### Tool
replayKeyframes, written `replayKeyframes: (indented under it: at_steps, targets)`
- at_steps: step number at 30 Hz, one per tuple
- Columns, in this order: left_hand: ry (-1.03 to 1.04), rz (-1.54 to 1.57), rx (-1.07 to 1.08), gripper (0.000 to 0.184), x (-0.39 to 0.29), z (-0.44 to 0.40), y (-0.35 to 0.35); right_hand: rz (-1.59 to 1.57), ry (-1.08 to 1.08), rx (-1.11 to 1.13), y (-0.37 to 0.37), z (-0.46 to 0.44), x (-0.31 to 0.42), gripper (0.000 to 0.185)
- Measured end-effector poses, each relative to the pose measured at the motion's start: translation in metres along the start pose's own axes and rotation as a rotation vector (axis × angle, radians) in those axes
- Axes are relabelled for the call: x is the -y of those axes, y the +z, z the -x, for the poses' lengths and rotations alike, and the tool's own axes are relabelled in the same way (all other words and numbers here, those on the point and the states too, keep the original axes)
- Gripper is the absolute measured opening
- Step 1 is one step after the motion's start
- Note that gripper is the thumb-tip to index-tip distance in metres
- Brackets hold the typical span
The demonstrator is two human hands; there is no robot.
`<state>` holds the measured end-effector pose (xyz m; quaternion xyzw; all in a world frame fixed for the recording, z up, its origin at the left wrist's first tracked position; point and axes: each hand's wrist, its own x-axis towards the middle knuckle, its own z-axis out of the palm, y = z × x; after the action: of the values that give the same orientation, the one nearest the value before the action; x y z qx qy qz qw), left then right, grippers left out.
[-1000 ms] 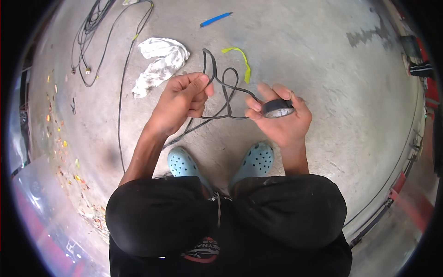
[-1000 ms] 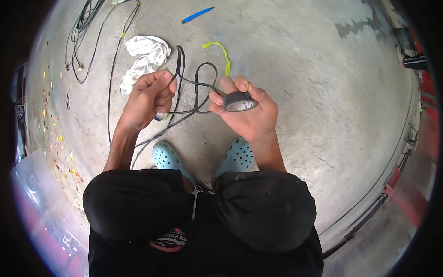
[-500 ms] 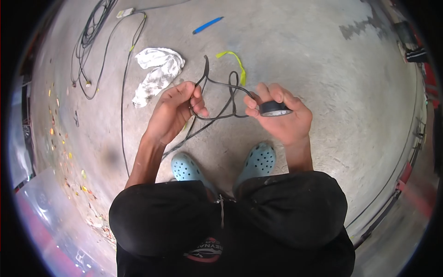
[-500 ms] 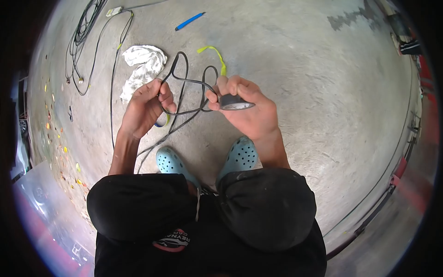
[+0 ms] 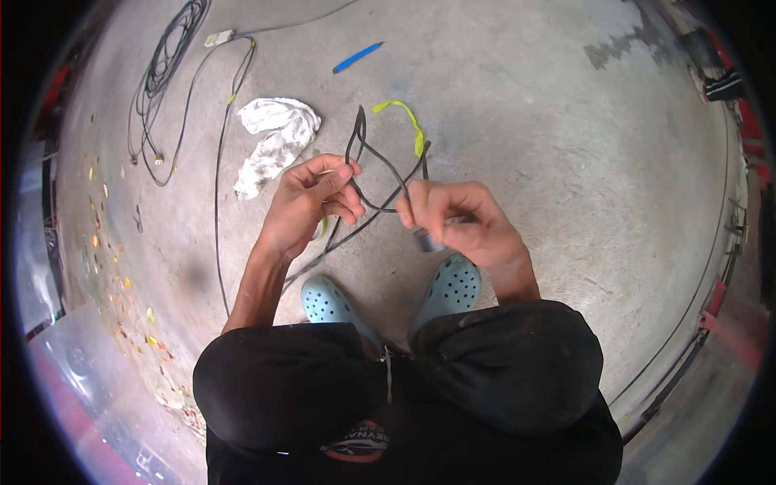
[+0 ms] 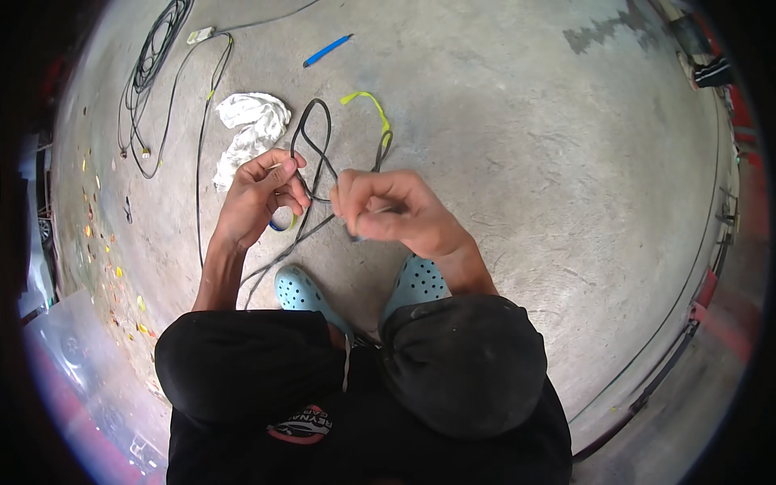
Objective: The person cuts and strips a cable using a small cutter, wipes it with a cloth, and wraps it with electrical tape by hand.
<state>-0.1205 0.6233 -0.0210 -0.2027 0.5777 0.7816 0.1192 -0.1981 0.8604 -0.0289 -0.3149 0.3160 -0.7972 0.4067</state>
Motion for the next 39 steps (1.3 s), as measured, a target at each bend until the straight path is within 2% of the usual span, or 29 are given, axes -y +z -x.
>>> replayKeyframes:
  at_steps: [3, 6, 8, 11, 14, 17, 20, 23, 29, 32, 35, 39]
  targets:
    - [0.014, 0.083, 0.061, 0.024, -0.001, -0.001, -0.001, 0.203, 0.134, 0.016, 0.016, -0.002, 0.007, 0.015]
    - [-0.006, 0.156, 0.094, 0.027, -0.005, -0.003, 0.006, 0.457, 0.165, 0.1, 0.023, -0.01, 0.007, 0.012]
    - [0.011, 0.055, 0.096, 0.032, -0.003, -0.005, 0.015, 0.508, 0.264, 0.095, 0.031, -0.011, 0.006, 0.008]
    - [0.01, -0.041, 0.127, 0.035, 0.002, -0.007, 0.023, 0.757, 0.14, 0.18, 0.033, -0.012, -0.007, 0.008]
    - [-0.022, -0.098, 0.108, 0.031, 0.008, -0.009, 0.033, 0.737, 0.22, 0.272, 0.037, -0.01, -0.017, 0.008]
    - [0.014, -0.066, 0.15, 0.029, 0.014, -0.012, 0.034, 0.775, 0.24, 0.258, 0.038, -0.009, -0.02, 0.008]
    - [0.057, -0.064, 0.194, 0.03, 0.006, -0.009, 0.032, 0.721, 0.232, 0.2, 0.034, -0.006, -0.015, 0.008]
    - [0.048, 0.091, 0.184, 0.037, 0.004, -0.005, 0.027, 0.503, 0.262, 0.162, 0.028, -0.001, -0.008, 0.009]
    - [0.139, 0.233, 0.21, 0.044, -0.002, 0.001, 0.027, 0.171, 0.112, 0.061, 0.02, 0.003, -0.006, 0.013]
    - [0.143, 0.329, 0.164, 0.041, -0.008, 0.005, 0.031, -0.097, 0.017, -0.014, 0.018, 0.004, -0.008, 0.019]
    - [0.237, 0.301, 0.157, 0.037, 0.003, 0.0, 0.021, -0.21, -0.009, 0.017, 0.009, 0.007, -0.011, 0.027]
    - [0.262, 0.307, 0.163, 0.031, -0.001, 0.0, 0.02, -0.307, -0.003, -0.004, 0.011, 0.006, -0.016, 0.032]
